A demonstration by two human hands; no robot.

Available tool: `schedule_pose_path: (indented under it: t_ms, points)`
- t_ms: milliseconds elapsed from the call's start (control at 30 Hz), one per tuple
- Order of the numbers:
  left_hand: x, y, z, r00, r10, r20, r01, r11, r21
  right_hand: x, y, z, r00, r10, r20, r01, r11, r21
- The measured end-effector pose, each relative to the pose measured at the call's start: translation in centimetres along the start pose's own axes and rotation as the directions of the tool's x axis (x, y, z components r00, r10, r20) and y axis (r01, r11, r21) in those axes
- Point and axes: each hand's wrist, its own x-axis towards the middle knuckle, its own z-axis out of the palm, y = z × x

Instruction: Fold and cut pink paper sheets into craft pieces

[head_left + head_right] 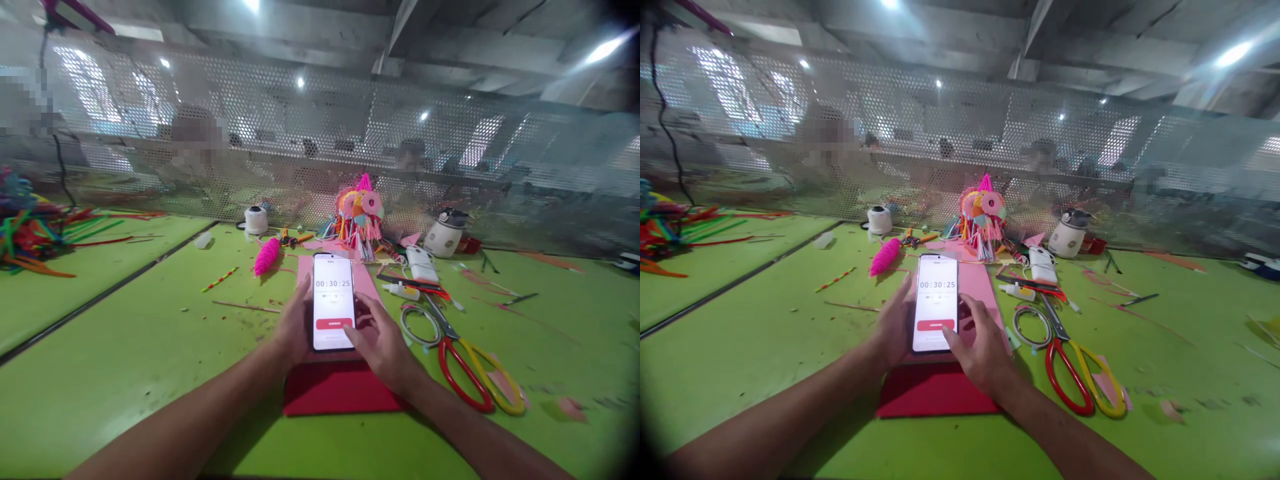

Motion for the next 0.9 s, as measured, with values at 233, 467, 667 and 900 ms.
schedule_pose_path:
  t_ms: [233,467,667,900]
  points:
    - [-0.49,0.27,0.5,1.0,0.004,0.005,-0.004,1.0,0.024,-0.1,-0.32,-0.05,1.0,0.012,0.014,-0.012,1.0,-0.017]
    - [-0.24,0.09,0.21,0.998,0.0,0.067,0.0,1.0,-0.006,-0.06,-0.71,-0.11,1.0,0.012,0.021,-0.012,1.0,-0.011]
    - [-0.23,0.22,0.09,0.999,-0.017,0.048,0.016,1.0,0.021,-0.06,-0.42,-0.08,1.0,-0.008,0.011,0.009,1.0,-0.025]
    - [-0.49,0.45,0.45,1.0,-0.002,-0.006,0.002,1.0,0.026,0.08,-0.11,-0.12,1.0,-0.013,0.013,0.013,1.0,0.018]
